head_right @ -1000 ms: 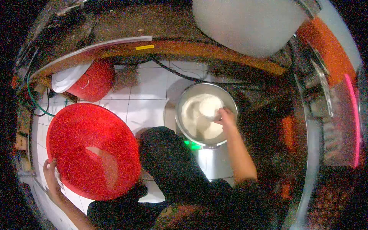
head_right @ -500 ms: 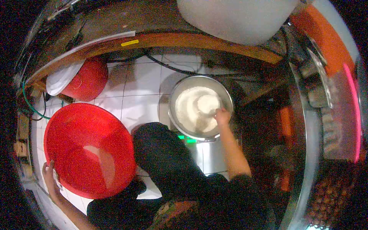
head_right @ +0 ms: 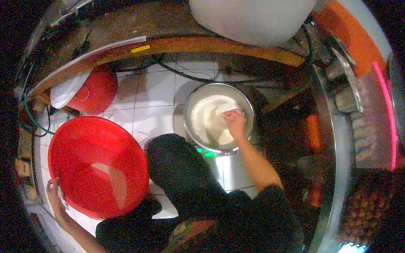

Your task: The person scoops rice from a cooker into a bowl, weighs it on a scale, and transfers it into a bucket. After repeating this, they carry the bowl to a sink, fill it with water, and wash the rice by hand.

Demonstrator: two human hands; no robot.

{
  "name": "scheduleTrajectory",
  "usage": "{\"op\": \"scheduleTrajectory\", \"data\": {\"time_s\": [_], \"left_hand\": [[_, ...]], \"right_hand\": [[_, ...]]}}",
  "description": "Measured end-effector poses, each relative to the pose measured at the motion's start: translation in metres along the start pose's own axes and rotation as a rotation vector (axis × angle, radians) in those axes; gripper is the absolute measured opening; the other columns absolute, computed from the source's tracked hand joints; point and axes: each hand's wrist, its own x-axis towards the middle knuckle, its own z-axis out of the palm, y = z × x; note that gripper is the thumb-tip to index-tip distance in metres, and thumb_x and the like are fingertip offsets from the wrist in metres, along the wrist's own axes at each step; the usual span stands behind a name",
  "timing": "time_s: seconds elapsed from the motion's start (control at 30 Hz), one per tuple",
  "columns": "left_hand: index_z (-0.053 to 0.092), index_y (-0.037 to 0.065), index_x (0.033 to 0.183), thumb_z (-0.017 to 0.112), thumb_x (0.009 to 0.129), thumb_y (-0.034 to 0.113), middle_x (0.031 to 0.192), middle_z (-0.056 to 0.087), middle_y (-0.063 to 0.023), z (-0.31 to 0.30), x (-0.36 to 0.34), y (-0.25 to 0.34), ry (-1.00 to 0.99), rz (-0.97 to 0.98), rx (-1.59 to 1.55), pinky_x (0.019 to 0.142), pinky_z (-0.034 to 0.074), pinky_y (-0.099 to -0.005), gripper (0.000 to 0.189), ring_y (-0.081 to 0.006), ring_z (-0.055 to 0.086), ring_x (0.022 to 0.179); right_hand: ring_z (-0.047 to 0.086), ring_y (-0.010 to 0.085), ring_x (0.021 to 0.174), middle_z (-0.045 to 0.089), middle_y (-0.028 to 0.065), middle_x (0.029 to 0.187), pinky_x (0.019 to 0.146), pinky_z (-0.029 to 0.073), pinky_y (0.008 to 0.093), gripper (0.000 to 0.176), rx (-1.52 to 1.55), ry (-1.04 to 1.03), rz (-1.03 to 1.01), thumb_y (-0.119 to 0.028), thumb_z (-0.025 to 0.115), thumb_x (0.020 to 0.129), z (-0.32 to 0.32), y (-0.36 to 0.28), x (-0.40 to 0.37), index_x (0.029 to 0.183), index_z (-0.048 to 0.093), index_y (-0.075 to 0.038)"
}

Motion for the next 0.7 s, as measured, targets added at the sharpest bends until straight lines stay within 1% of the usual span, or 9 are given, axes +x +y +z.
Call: {"op": "scheduleTrajectory", "data": {"time_s": [0.07,0.27,0.3,0.4,0.43,0.47,0.53,0.57,0.7], "left_hand": [[0.051,0.004,0.106,0.066,0.084,0.018,0.098,0.061,-0.0088,-0.003,0.000,-0.001,-0.053,0.011,-0.014,0.074,0.047,-0.0313,0.030,-0.0170,0.058,0.086],[0.053,0.005,0.101,0.065,0.085,0.020,0.096,0.062,-0.0087,0.001,-0.007,0.006,-0.053,0.039,0.046,0.073,0.048,-0.0318,0.025,-0.0177,0.058,0.083],[0.053,0.004,0.102,0.065,0.085,0.020,0.096,0.062,-0.0091,0.000,-0.006,0.009,-0.065,0.009,0.059,0.074,0.048,-0.0319,0.026,-0.0180,0.058,0.084],[0.053,0.002,0.107,0.064,0.085,0.020,0.099,0.061,-0.0101,0.000,-0.006,0.012,-0.102,-0.014,0.062,0.077,0.047,-0.0316,0.030,-0.0187,0.058,0.087],[0.052,0.001,0.108,0.064,0.085,0.020,0.100,0.061,-0.0104,0.000,-0.007,0.013,-0.114,-0.014,0.061,0.078,0.047,-0.0314,0.032,-0.0189,0.058,0.088],[0.052,0.001,0.108,0.064,0.085,0.020,0.101,0.061,-0.0107,0.003,-0.009,0.014,-0.100,-0.003,0.056,0.078,0.047,-0.0315,0.033,-0.0190,0.058,0.089],[0.052,-0.001,0.109,0.065,0.085,0.020,0.102,0.061,-0.0114,0.010,-0.011,0.019,-0.076,0.030,0.050,0.079,0.047,-0.0317,0.035,-0.0192,0.058,0.091],[0.052,-0.001,0.110,0.065,0.085,0.020,0.103,0.061,-0.0119,0.011,-0.007,0.015,-0.056,0.043,0.034,0.079,0.047,-0.0320,0.036,-0.0197,0.058,0.092],[0.050,-0.003,0.112,0.066,0.084,0.021,0.105,0.060,-0.0136,0.006,0.003,0.003,-0.046,0.092,0.036,0.082,0.046,-0.0337,0.041,-0.0217,0.058,0.094]], "right_hand": [[0.058,0.0142,0.076,0.067,0.0037,0.082,0.073,0.045,0.0278,0.016,0.443,0.069,0.414,-0.011,0.067,0.081,-0.034,-0.037,0.005,0.094,0.067,-0.002],[0.061,0.0211,0.084,0.063,0.0092,0.104,0.079,0.050,0.0352,0.038,0.736,0.409,0.507,-0.015,0.066,0.082,-0.130,0.010,0.030,0.116,0.057,-0.001],[0.059,0.0247,0.088,0.057,0.0124,0.117,0.081,0.050,0.0396,0.048,0.618,0.145,0.793,-0.022,0.064,0.083,-0.146,0.044,0.027,0.125,0.048,-0.002],[0.061,0.0192,0.079,0.062,0.0103,0.100,0.068,0.051,0.0318,0.042,0.331,0.065,1.010,-0.030,0.063,0.085,-0.129,0.101,0.020,0.114,0.056,-0.001],[0.058,0.0262,0.090,0.056,0.0119,0.111,0.077,0.051,0.0398,0.047,0.353,0.075,0.981,-0.034,0.059,0.087,-0.123,0.037,0.017,0.121,0.051,-0.003],[0.060,0.0264,0.078,0.061,0.0121,0.098,0.069,0.051,0.0428,0.058,0.478,-0.017,0.958,-0.044,0.061,0.082,-0.109,0.028,0.009,0.123,0.050,-0.005],[0.060,0.0349,0.085,0.057,0.0172,0.108,0.072,0.051,0.0467,0.067,0.683,-0.297,1.037,-0.049,0.063,0.079,-0.065,0.058,-0.004,0.125,0.045,-0.003],[0.060,0.0330,0.088,0.054,0.0186,0.110,0.070,0.054,0.0457,0.059,0.597,-0.250,1.309,-0.040,0.064,0.081,-0.060,0.000,0.001,0.123,0.047,-0.002],[0.063,0.0243,0.086,0.063,0.0123,0.103,0.074,0.052,0.0399,0.038,0.763,-0.220,1.065,-0.026,0.070,0.081,-0.001,0.051,-0.013,0.108,0.059,-0.003]]}}
